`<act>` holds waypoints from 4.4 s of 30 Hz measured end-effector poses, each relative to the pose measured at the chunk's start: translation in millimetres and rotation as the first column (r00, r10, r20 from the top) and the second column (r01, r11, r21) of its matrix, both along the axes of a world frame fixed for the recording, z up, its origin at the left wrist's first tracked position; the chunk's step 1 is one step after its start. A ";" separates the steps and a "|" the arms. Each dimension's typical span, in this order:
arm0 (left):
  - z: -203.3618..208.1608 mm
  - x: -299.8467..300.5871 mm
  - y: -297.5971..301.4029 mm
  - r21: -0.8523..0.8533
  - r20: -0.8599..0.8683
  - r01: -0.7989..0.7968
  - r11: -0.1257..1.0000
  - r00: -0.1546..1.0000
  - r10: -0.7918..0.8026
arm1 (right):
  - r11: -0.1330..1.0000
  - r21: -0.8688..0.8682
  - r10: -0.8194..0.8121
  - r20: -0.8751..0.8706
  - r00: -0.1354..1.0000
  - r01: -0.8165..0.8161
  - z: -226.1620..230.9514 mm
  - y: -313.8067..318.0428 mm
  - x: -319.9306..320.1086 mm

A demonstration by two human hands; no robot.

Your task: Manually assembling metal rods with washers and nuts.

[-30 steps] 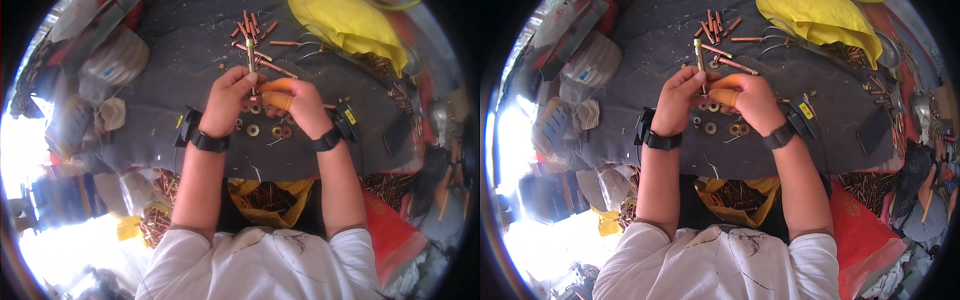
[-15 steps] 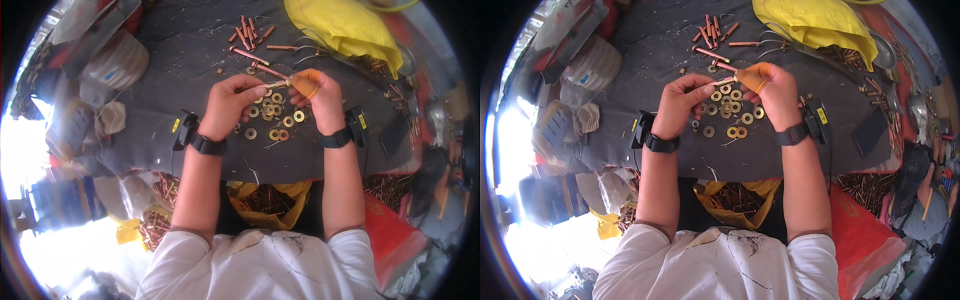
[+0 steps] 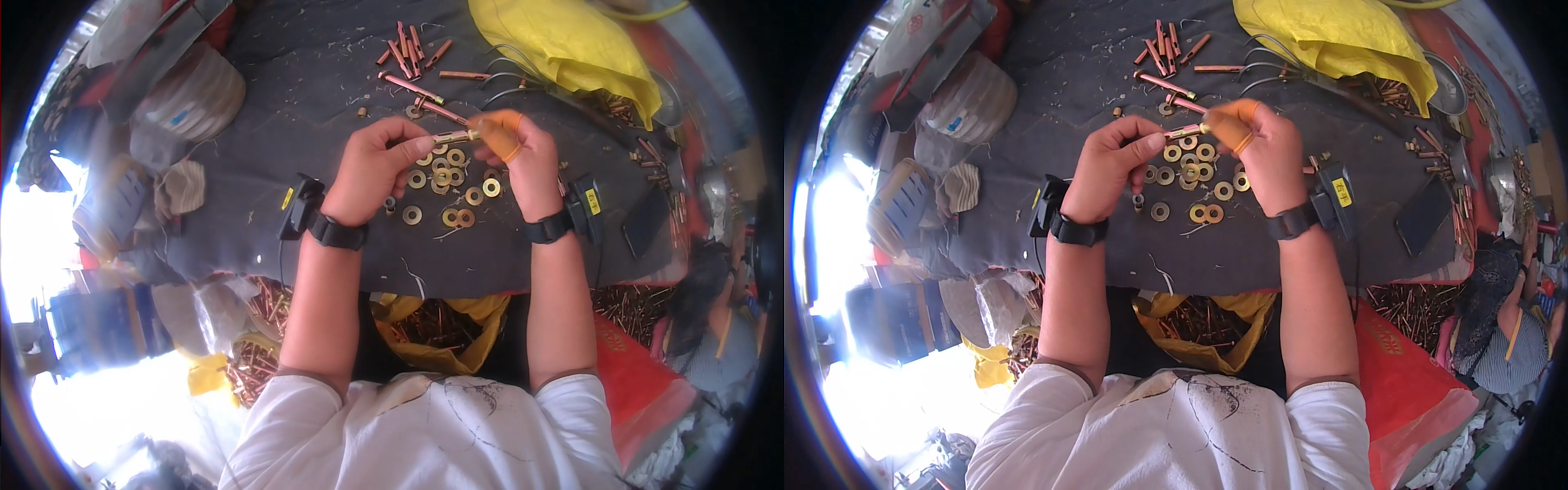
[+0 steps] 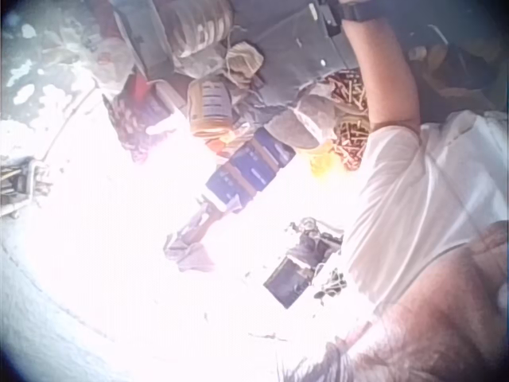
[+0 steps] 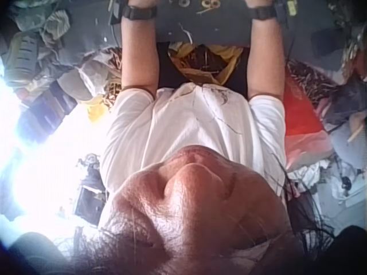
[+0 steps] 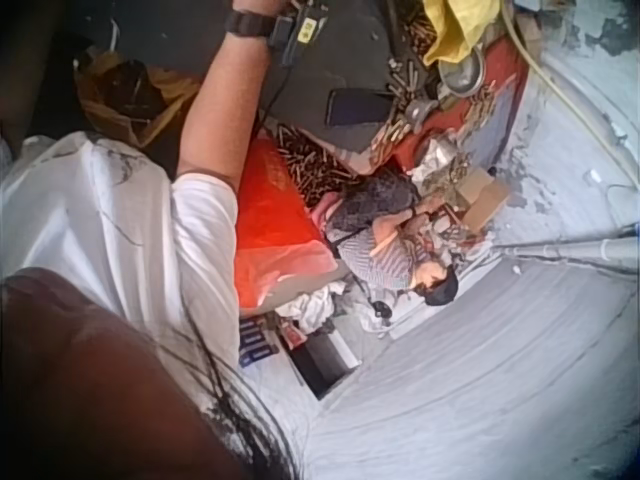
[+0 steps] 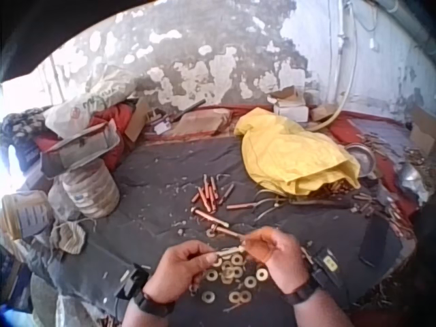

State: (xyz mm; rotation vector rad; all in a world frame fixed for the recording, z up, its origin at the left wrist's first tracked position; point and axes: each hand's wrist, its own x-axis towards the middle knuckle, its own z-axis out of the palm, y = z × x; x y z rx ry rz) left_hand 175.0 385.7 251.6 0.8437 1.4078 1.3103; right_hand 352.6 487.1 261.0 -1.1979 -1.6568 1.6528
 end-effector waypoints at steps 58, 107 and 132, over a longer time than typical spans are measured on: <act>6.0 -10.6 -3.9 -0.021 -0.063 -0.039 0.999 0.997 0.037 | 0.968 0.246 0.019 -0.224 0.974 0.038 -10.2 -3.9 -1.0; 4.7 -12.1 -4.7 0.004 -0.017 0.050 0.999 0.999 -0.050 | 0.987 0.003 0.156 -0.281 0.947 -0.161 -12.0 -7.6 3.1; 9.8 -9.5 -8.1 -0.175 -0.037 0.398 0.900 0.911 -0.410 | 0.489 0.831 0.011 0.300 0.954 -0.267 -35.0 -10.2 -10.3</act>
